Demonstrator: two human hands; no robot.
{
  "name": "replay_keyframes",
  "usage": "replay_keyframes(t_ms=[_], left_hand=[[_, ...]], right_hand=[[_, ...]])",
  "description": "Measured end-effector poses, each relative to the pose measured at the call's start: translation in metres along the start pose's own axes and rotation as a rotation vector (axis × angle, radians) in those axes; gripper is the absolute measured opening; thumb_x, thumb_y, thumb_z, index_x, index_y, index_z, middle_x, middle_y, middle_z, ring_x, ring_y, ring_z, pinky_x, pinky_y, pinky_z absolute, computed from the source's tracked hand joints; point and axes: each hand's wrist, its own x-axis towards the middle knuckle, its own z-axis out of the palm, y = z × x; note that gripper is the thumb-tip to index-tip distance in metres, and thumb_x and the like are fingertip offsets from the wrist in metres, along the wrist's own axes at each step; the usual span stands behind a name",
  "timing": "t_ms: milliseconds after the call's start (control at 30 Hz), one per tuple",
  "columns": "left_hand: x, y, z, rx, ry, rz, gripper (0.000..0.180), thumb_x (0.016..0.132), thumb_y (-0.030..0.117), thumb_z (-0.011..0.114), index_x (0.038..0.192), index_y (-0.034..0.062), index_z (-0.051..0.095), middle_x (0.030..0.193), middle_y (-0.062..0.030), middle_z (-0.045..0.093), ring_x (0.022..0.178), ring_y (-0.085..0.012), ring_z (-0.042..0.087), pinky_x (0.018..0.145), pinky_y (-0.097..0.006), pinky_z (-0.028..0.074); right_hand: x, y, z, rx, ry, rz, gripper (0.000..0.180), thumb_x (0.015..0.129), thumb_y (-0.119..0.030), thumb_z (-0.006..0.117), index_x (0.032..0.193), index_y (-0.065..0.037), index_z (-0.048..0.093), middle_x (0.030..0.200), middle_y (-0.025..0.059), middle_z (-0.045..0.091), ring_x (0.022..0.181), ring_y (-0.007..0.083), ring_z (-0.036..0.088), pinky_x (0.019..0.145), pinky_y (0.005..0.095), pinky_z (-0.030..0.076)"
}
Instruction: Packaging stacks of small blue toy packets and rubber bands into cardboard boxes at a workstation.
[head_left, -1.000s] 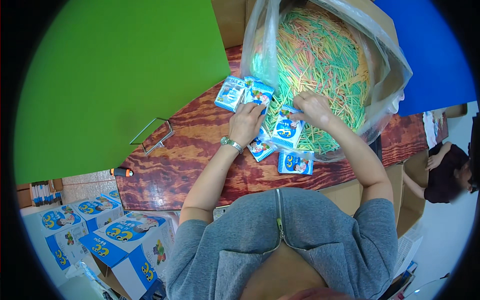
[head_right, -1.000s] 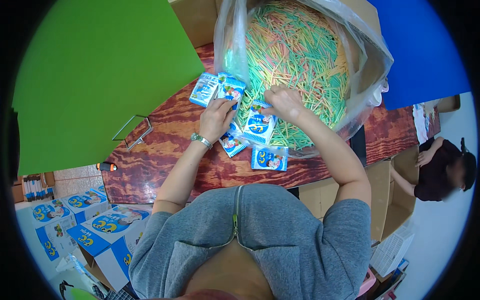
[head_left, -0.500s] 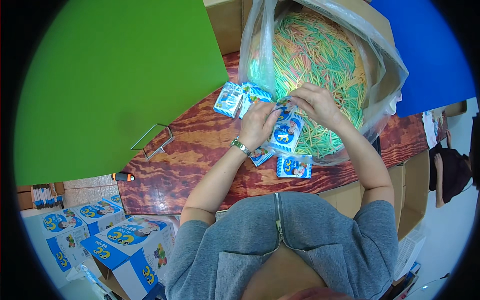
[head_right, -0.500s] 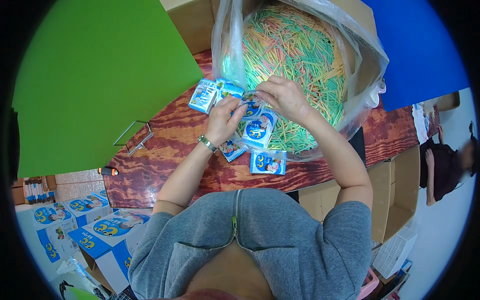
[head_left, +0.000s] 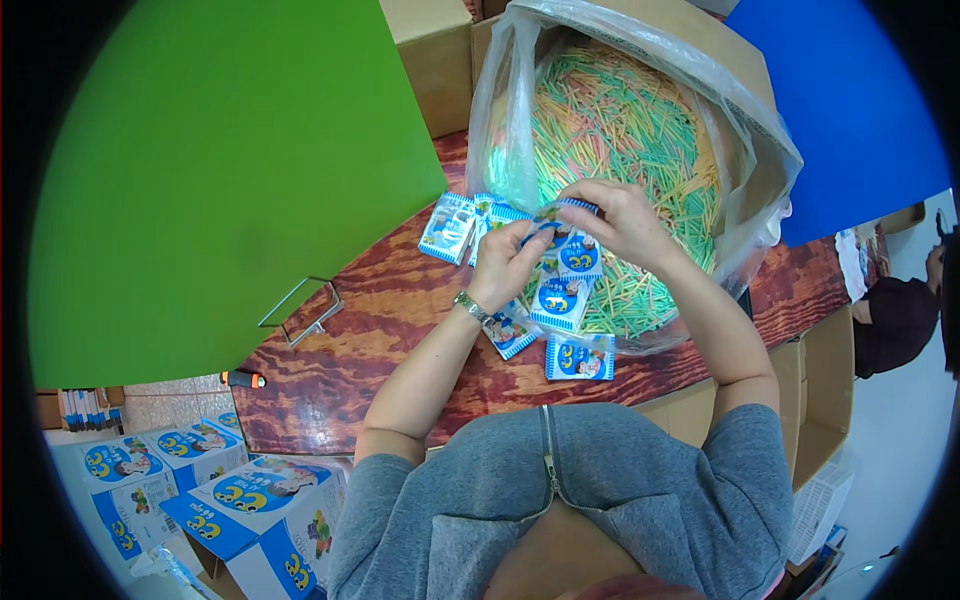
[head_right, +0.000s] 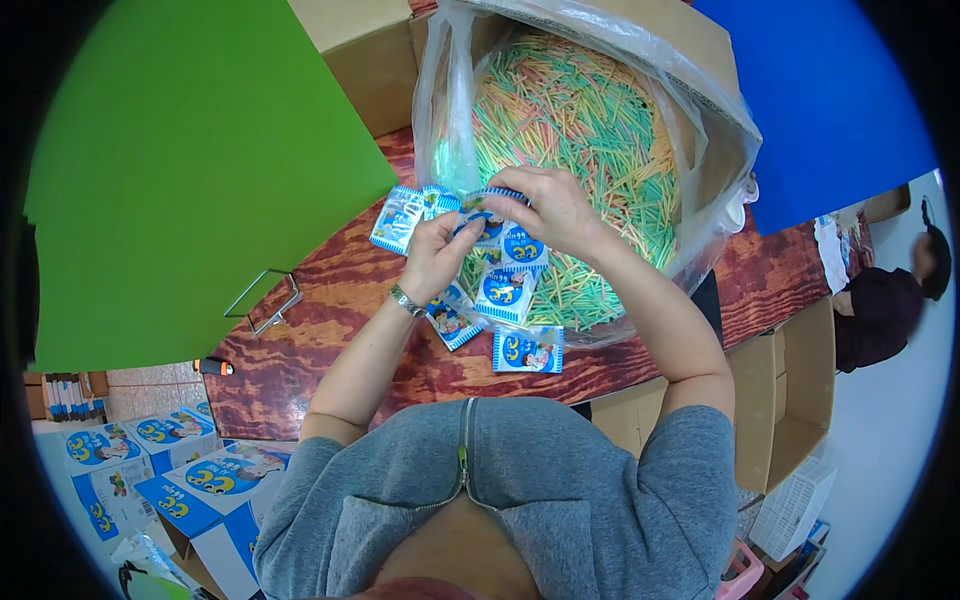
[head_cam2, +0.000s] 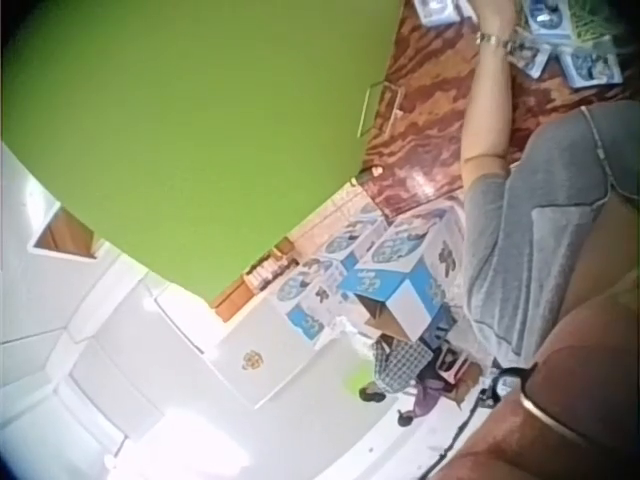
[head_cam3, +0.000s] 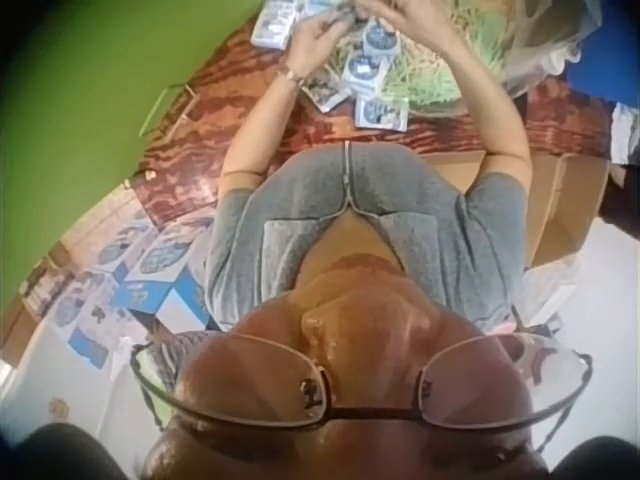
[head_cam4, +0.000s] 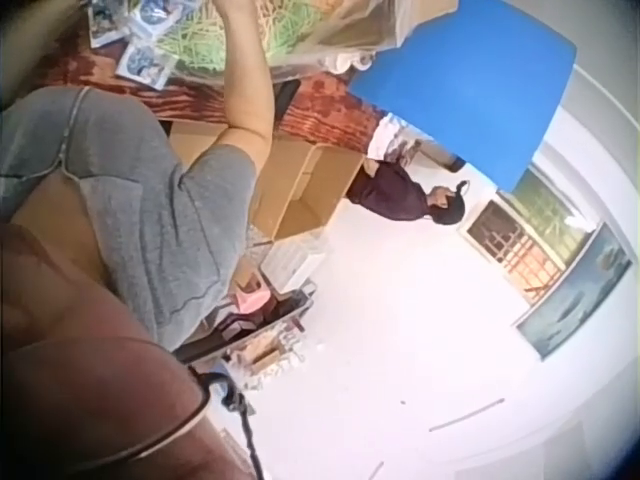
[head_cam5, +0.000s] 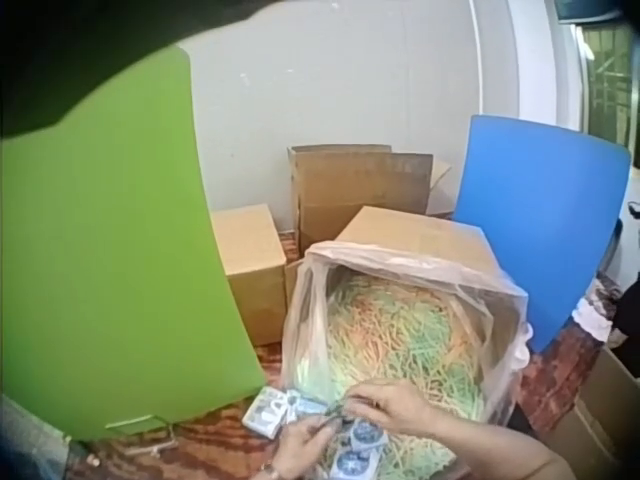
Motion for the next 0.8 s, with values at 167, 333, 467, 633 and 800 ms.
replay_keyframes(t_ms=[167,333,467,633,800], left_hand=[[0.007,-0.002,-0.002,-0.077,0.060,0.070,0.023,0.088,0.023,0.072,0.084,0.0003,0.069,0.064,-0.0022,0.064,0.059,-0.0049,0.053,0.054,-0.026,0.043],[0.016,-0.019,-0.010,0.031,0.151,0.049,0.034,0.075,0.025,0.084,0.068,0.0029,0.059,0.060,-0.0012,0.060,0.056,-0.0053,0.049,0.051,-0.027,0.041],[0.010,-0.030,-0.019,0.049,0.174,0.066,0.038,0.078,0.025,0.083,0.066,0.0036,0.053,0.058,0.0011,0.048,0.056,-0.0065,0.041,0.049,-0.027,0.036],[0.004,-0.032,-0.008,-0.084,0.110,0.012,0.035,0.080,0.023,0.080,0.068,0.0035,0.054,0.061,0.0018,0.049,0.059,-0.0052,0.041,0.051,-0.026,0.036],[-0.003,-0.024,-0.015,-0.182,-0.009,-0.079,0.014,0.087,0.007,0.072,0.097,-0.0016,0.068,0.090,-0.0007,0.069,0.078,-0.0037,0.059,0.069,-0.021,0.048]], right_hand=[[0.011,-0.002,-0.003,0.018,-0.135,0.105,0.016,0.086,-0.017,0.069,0.092,-0.002,0.068,0.079,0.0110,0.066,0.070,0.0226,0.067,0.063,0.0326,0.050],[0.032,0.012,-0.002,0.072,-0.263,0.012,0.022,0.089,-0.021,0.067,0.103,-0.004,0.066,0.084,0.0131,0.068,0.077,0.0293,0.067,0.069,0.0385,0.052],[0.083,0.067,-0.022,0.293,-0.327,0.180,0.032,0.094,-0.024,0.062,0.120,-0.005,0.061,0.098,0.0108,0.071,0.087,0.0188,0.068,0.078,0.0339,0.054],[0.165,0.198,-0.036,-0.465,-0.223,0.259,0.027,0.096,-0.018,0.051,0.115,-0.005,0.064,0.083,0.0120,0.068,0.082,0.0253,0.066,0.077,0.0354,0.051],[0.197,0.263,-0.011,-0.665,0.058,0.263,0.030,0.097,-0.015,0.044,0.119,-0.010,0.064,0.122,0.0145,0.063,0.113,0.0297,0.060,0.097,0.0413,0.046]])
